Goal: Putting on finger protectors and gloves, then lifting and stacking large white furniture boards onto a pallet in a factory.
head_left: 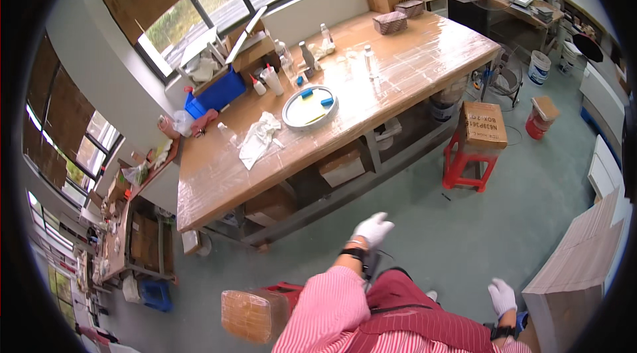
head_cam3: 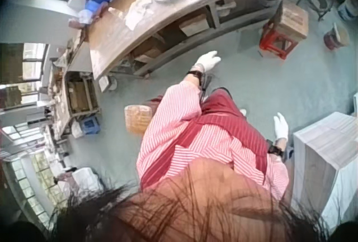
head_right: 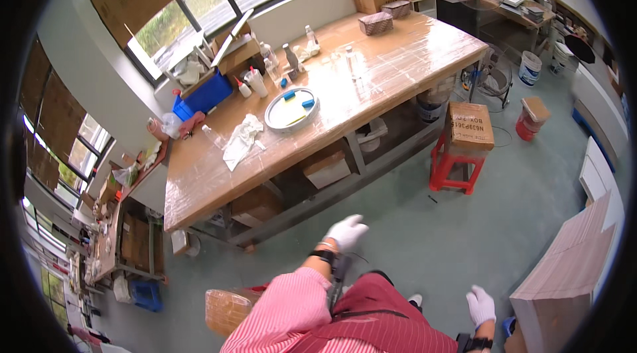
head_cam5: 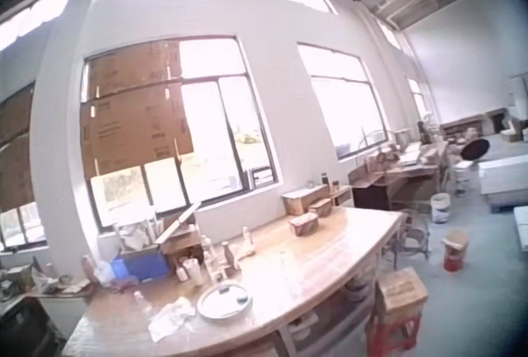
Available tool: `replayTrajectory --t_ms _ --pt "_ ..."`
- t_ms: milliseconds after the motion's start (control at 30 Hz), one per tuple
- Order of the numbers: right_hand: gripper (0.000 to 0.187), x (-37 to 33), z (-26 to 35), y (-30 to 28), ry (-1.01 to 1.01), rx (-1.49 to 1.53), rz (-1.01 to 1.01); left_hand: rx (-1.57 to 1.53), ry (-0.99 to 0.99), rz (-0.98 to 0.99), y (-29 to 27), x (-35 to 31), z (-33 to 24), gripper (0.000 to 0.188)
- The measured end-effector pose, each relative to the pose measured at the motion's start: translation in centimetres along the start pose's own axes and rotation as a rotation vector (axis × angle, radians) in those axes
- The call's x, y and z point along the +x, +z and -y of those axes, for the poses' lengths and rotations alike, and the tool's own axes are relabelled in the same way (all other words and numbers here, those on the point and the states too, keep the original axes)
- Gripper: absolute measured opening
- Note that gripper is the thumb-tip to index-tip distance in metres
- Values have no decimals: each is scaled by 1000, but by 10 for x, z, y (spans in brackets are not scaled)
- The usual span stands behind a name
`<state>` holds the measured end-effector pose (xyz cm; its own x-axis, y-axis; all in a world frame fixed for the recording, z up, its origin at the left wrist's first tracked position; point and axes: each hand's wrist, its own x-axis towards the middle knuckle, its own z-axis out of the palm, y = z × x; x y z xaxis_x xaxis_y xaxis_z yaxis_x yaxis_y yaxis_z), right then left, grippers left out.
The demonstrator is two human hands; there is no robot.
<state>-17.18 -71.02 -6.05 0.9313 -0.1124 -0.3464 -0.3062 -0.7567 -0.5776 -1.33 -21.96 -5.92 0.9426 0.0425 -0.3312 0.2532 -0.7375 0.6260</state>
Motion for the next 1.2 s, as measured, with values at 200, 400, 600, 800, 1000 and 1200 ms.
replayTrajectory --t_ms 200,400,600,800,1000,1200 --pt "44 115 116 -10 -100 -149 106 -202 -350 -384 -138 38 150 71" --pt "48 202 233 59 -57 -247 212 -251 -338 -639 -302 172 257 64" --pt "46 260 364 101 -139 -232 385 222 -335 -607 -395 267 309 58" --pt "46 301 452 112 -63 -369 378 107 -600 -599 -426 308 344 75" --pt "46 324 539 156 -134 -225 621 331 -719 -477 -434 325 353 42" --pt "75 321 695 277 -295 231 1442 450 -546 -826 -467 308 300 28"
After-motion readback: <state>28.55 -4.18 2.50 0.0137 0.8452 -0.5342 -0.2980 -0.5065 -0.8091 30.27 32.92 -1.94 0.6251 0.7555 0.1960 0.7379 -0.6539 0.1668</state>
